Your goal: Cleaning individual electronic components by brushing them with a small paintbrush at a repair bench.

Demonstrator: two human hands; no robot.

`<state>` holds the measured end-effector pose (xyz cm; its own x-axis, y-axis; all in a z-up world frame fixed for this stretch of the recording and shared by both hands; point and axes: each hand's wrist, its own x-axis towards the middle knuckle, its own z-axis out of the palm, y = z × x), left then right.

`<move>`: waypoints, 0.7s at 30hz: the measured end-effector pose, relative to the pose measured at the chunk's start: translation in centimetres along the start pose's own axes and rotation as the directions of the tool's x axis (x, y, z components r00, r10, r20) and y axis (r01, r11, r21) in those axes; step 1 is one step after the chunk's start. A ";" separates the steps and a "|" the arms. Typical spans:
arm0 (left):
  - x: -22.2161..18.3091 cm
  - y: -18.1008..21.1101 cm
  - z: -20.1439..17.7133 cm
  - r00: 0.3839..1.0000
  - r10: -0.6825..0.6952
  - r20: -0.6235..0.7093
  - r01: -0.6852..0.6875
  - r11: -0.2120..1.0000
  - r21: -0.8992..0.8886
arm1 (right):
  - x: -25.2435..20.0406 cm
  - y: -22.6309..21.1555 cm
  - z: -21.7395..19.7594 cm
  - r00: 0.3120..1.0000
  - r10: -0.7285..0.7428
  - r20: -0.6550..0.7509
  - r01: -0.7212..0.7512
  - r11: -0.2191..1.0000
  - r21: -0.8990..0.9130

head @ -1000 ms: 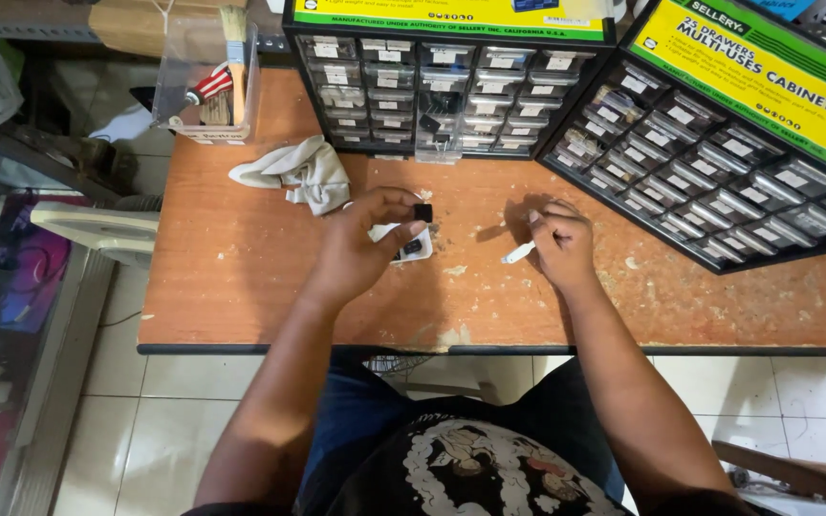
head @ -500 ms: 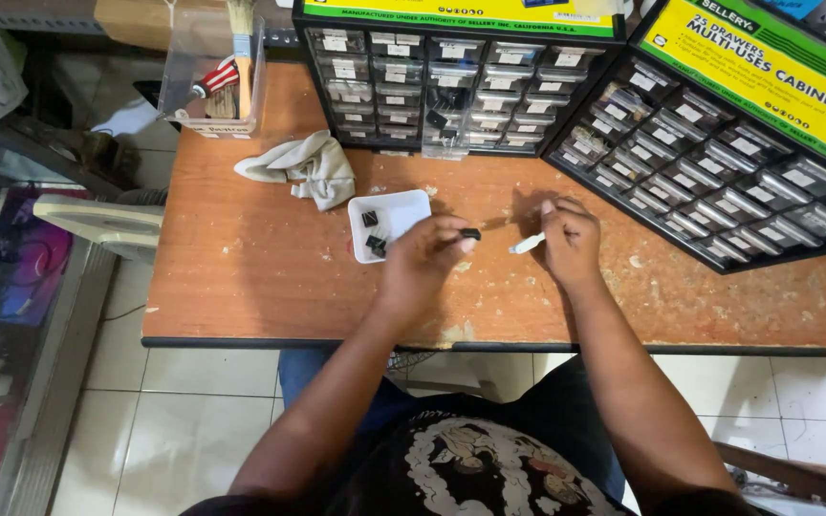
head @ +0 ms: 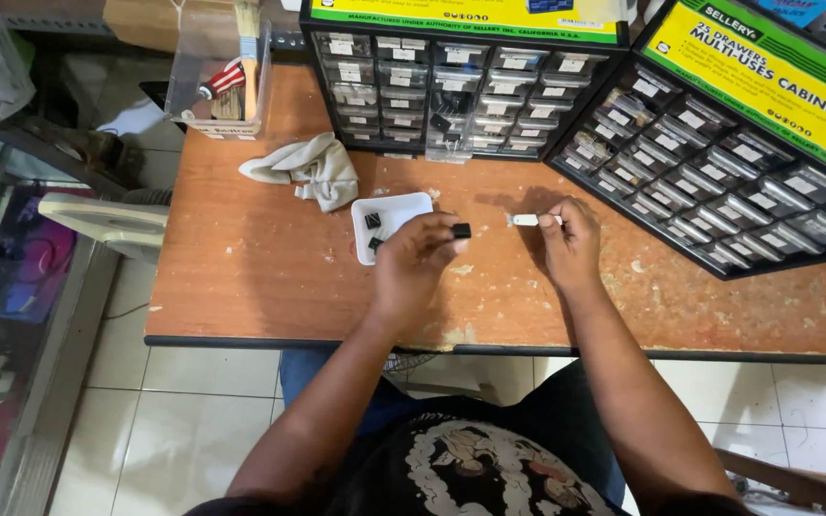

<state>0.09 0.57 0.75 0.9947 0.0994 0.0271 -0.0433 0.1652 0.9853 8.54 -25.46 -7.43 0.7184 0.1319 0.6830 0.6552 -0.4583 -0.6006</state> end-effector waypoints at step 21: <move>1.3 -2.7 -2.4 0.850 0.527 -0.023 -0.447 0.743 0.499 | -0.8 -2.3 0.1 0.996 0.025 0.088 -0.004 0.972 -0.233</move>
<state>1.22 2.62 -2.26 0.8204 0.1935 0.5380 -0.4302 -0.4109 0.8038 6.44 -24.42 -6.61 0.7526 0.1971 0.6283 0.5797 -0.6509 -0.4902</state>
